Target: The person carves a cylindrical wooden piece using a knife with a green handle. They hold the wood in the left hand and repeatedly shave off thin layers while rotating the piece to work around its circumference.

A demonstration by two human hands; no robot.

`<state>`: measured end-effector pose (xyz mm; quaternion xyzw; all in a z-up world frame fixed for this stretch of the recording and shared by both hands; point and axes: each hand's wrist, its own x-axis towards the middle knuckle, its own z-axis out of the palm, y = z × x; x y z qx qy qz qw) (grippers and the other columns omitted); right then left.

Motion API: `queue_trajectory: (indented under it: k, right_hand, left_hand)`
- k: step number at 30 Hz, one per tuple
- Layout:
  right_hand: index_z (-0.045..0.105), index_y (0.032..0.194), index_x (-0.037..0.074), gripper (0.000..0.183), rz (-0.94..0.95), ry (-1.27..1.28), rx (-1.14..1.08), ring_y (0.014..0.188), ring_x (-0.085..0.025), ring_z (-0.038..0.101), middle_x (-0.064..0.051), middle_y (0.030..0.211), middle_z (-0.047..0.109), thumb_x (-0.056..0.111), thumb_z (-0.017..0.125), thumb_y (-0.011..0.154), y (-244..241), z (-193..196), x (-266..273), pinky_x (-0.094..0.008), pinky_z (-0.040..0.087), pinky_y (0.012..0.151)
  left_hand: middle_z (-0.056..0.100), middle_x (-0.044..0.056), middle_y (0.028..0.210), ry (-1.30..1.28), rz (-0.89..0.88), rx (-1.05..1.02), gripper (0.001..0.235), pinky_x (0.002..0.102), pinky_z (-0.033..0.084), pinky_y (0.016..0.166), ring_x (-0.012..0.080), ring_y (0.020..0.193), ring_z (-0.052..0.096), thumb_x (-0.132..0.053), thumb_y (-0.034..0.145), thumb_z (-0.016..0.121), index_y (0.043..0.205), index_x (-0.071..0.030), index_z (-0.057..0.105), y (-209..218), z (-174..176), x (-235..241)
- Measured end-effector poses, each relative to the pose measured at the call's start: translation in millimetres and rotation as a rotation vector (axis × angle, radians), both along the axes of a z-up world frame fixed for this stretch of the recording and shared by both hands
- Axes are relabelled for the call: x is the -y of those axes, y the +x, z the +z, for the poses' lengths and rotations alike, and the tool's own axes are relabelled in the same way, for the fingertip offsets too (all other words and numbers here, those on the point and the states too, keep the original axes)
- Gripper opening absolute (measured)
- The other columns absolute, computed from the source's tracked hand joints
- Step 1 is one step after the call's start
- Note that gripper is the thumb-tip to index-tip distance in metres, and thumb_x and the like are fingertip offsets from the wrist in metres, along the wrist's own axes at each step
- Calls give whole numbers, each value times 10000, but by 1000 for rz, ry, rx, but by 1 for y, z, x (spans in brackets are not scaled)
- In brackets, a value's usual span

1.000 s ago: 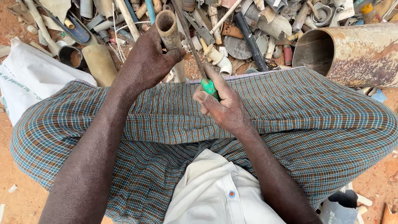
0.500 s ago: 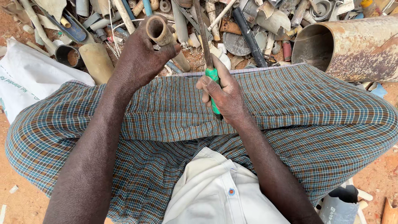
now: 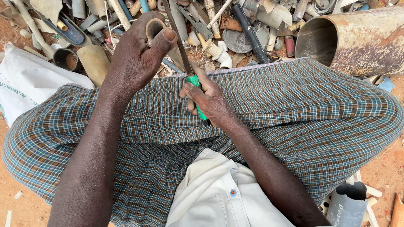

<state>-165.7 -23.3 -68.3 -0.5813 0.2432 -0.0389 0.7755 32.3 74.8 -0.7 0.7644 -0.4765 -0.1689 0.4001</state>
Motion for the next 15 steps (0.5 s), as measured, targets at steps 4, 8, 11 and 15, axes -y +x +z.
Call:
queue_trajectory:
  k: [4,8,11,15]
  right_hand:
    - [188,1667,111,739,14,27,12,663,-59,611,-70,950,659,331,552,1063,3,-3,-2,-237,559,543]
    - [185,1662,117,741,26,14,-22,651,-61,612,-71,954,669,316,551,1049,6,-4,-4,-234,557,529]
    - [180,1655,119,738,27,31,-43,646,-62,610,-74,947,669,310,551,1047,7,-1,-5,-232,550,518]
    - [194,1658,113,743,42,-4,-62,643,-59,607,-68,944,674,318,556,1043,3,4,-7,-225,543,522]
  left_hand:
    - [676,122,1003,-1,31,-22,823,425,568,839,220,984,704,-770,1055,268,1319,-81,633,0,4,-1]
    - [612,116,949,68,66,-68,793,430,531,848,225,930,648,-730,1068,230,1188,-72,654,2,5,-5]
    - [595,65,931,-11,84,-139,773,408,517,832,191,931,629,-722,1078,248,1163,-56,633,-3,3,-7]
    - [532,88,910,41,205,-340,714,413,517,817,202,904,575,-663,1104,274,1109,-43,629,-32,0,-19]
